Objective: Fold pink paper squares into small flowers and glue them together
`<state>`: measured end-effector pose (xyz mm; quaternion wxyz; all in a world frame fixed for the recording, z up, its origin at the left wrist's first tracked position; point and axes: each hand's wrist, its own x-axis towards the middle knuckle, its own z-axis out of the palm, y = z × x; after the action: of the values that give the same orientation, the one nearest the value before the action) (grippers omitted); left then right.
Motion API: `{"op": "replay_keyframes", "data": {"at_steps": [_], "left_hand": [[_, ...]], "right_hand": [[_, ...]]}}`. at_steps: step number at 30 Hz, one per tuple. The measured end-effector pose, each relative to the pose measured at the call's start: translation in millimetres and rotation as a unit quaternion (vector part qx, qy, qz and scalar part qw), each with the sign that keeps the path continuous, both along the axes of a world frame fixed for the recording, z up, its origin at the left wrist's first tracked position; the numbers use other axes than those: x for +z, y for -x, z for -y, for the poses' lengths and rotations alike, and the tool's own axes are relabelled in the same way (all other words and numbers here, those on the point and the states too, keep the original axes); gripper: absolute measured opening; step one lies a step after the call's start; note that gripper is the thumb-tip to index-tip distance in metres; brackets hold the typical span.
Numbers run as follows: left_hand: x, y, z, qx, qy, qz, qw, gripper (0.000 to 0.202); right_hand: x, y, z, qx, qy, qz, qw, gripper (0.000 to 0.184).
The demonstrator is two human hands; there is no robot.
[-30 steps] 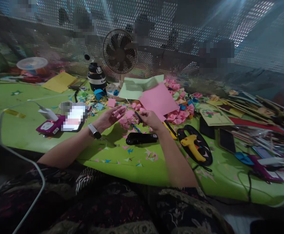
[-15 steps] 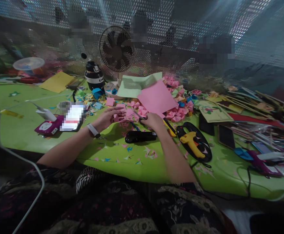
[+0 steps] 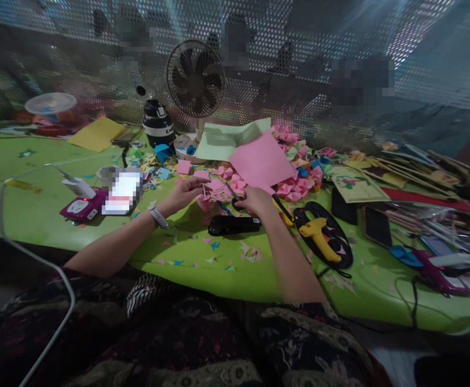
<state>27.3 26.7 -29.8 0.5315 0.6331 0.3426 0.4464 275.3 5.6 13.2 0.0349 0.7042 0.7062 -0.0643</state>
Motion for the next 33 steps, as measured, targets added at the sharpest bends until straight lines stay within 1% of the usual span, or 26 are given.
{"op": "replay_keyframes", "data": {"at_steps": [2, 4, 5, 6, 8, 9, 11, 14, 16, 20, 24, 26, 28, 29, 30, 31, 33], "left_hand": [[-2.6, -2, -2, -0.011, -0.026, 0.012, 1.000, 0.028], [-1.1, -4, 0, -0.019, -0.051, 0.026, 0.998, 0.030], [1.3, -5, 3, -0.021, -0.061, 0.032, 0.997, 0.032], [4.6, -6, 6, -0.024, -0.068, 0.036, 0.997, 0.035], [13.0, -9, 15, -0.037, -0.067, 0.047, 0.996, 0.041], [17.3, -10, 19, -0.044, -0.058, 0.052, 0.996, 0.044], [24.7, -11, 27, -0.047, -0.037, 0.063, 0.996, 0.045], [30.5, -12, 31, -0.046, -0.021, 0.074, 0.996, 0.041], [31.2, -12, 32, -0.040, -0.041, 0.058, 0.997, 0.037], [29.4, -11, 29, -0.031, -0.102, 0.014, 0.994, 0.029], [28.3, -10, 29, -0.036, -0.110, -0.007, 0.993, 0.027], [27.7, -10, 29, -0.014, -0.110, -0.001, 0.994, 0.028], [26.9, -10, 29, 0.042, -0.103, 0.010, 0.994, 0.027], [26.6, -10, 29, 0.066, -0.093, 0.012, 0.993, 0.024], [26.5, -9, 29, 0.074, -0.077, 0.011, 0.994, 0.018], [26.5, -9, 30, 0.063, -0.054, 0.009, 0.996, 0.014], [27.2, -10, 32, -0.003, 0.003, 0.015, 1.000, 0.016]], "right_hand": [[3.7, 3, 2, 0.021, -0.037, -0.032, 0.999, 0.027], [7.0, 10, 6, 0.047, -0.081, -0.125, 0.988, 0.021], [8.2, 16, 8, 0.060, -0.087, -0.197, 0.975, 0.021], [9.0, 22, 11, 0.072, -0.078, -0.276, 0.955, 0.025], [10.0, 36, 16, 0.087, -0.038, -0.406, 0.909, 0.038], [10.4, 42, 19, 0.091, -0.025, -0.448, 0.889, 0.044], [11.4, 51, 24, 0.098, -0.003, -0.500, 0.860, 0.050], [12.3, 57, 28, 0.094, 0.021, -0.554, 0.827, 0.049], [11.7, 58, 29, 0.082, 0.034, -0.579, 0.811, 0.047], [9.7, 59, 30, 0.061, 0.056, -0.606, 0.791, 0.040], [11.0, 60, 30, 0.042, 0.070, -0.627, 0.775, 0.037], [10.8, 61, 29, 0.020, 0.046, -0.648, 0.760, 0.038], [8.7, 61, 26, -0.009, -0.017, -0.665, 0.747, 0.037], [7.2, 61, 24, -0.023, -0.053, -0.665, 0.745, 0.037], [5.6, 61, 22, -0.033, -0.083, -0.660, 0.746, 0.036], [4.1, 61, 21, -0.039, -0.105, -0.655, 0.748, 0.035], [1.8, 62, 19, -0.041, -0.131, -0.650, 0.748, 0.034]]}}
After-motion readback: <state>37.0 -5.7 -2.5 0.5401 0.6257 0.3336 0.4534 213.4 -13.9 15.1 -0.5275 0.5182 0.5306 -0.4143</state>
